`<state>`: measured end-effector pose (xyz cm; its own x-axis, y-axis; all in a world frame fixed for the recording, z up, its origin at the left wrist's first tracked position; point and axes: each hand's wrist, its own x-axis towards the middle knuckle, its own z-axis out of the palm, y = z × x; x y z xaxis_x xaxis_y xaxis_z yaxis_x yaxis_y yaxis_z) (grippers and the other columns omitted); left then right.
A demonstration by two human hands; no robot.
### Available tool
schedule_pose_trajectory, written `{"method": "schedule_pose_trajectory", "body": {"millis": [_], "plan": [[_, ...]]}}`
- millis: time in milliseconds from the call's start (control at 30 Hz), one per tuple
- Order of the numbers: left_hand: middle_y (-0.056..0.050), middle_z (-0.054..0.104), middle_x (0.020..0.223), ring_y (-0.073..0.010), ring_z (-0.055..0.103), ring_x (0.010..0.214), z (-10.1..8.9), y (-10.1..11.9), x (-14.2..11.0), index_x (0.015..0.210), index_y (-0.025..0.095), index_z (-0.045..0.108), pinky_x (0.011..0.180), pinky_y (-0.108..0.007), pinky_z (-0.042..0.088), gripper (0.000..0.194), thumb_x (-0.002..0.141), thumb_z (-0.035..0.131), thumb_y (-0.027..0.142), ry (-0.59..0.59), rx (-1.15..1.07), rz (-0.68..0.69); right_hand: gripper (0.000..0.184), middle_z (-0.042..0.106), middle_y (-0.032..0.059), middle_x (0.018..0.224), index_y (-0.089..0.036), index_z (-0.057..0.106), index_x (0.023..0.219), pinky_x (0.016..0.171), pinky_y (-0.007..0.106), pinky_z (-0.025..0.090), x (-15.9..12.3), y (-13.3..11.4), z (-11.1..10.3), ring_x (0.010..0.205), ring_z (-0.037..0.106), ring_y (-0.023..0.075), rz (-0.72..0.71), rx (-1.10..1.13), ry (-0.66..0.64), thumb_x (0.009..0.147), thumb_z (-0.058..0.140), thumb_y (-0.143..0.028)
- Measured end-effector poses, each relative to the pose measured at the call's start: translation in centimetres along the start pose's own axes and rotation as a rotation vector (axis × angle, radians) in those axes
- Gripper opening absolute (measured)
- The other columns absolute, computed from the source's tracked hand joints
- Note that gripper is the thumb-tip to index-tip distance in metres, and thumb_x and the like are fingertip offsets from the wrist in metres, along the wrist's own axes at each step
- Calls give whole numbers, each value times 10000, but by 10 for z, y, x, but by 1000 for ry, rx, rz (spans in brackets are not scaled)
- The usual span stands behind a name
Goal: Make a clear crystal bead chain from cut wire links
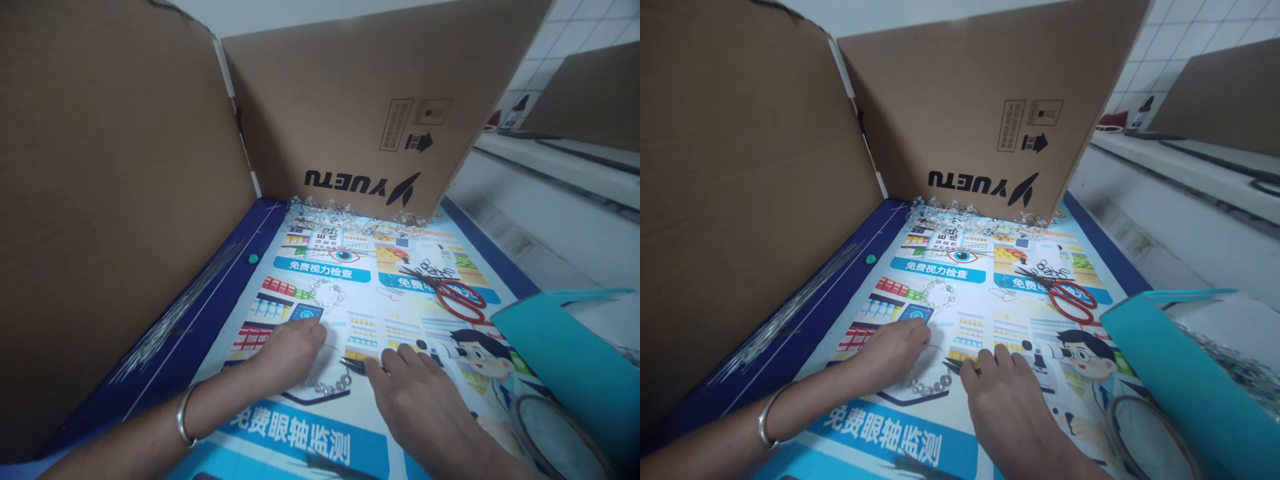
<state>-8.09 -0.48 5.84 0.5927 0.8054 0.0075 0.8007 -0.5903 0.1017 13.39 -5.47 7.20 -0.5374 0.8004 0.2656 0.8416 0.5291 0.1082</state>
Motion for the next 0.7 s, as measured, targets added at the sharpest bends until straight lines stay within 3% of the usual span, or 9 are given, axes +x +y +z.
{"method": "schedule_pose_trajectory", "body": {"millis": [133,300,333,400,500,600,700], "plan": [[-32,574,799,-176,545,719,-2,-3,-2,798,174,534,628,-268,412,155,857,394,144,21,-96,-15,142,594,43,729,-216,608,848,625,322,371,-1,10,8,716,519,207,4,249,17,767,513,-147],[-39,589,915,-172,551,831,-16,-22,-7,939,193,543,710,-268,439,115,869,469,244,-19,-441,76,210,619,66,920,-185,548,1044,768,325,437,-3,26,29,875,544,192,20,496,179,858,452,-189],[-49,587,980,-183,549,880,-19,-27,-8,1001,202,529,743,-280,444,181,845,524,293,-50,-507,124,205,617,68,930,-184,545,1044,778,331,440,-3,28,32,888,543,195,31,499,189,859,458,-193],[-78,513,1209,-238,478,1085,-23,-32,-11,1162,233,460,882,-341,411,490,744,648,404,-103,-579,242,205,614,70,940,-187,542,1047,784,348,445,-3,31,36,899,543,203,54,488,190,858,466,-197],[-76,332,1409,-315,303,1261,-21,-30,-12,1330,301,305,1025,-453,256,849,619,710,527,-133,-536,322,202,612,69,936,-189,546,1040,781,365,446,-2,32,37,894,545,210,75,469,185,852,472,-194],[-77,329,1413,-332,294,1260,-14,-17,-12,1368,306,263,1031,-471,225,927,596,696,580,-126,-473,348,191,615,64,920,-188,554,1021,779,369,443,-1,31,35,883,545,208,81,472,171,847,474,-187],[-84,427,1332,-309,346,1213,-10,-4,-12,1351,283,309,1001,-449,277,838,648,660,572,-78,-466,345,190,616,65,917,-188,562,1016,772,373,443,0,30,33,875,542,209,87,477,149,849,471,-197]]}}
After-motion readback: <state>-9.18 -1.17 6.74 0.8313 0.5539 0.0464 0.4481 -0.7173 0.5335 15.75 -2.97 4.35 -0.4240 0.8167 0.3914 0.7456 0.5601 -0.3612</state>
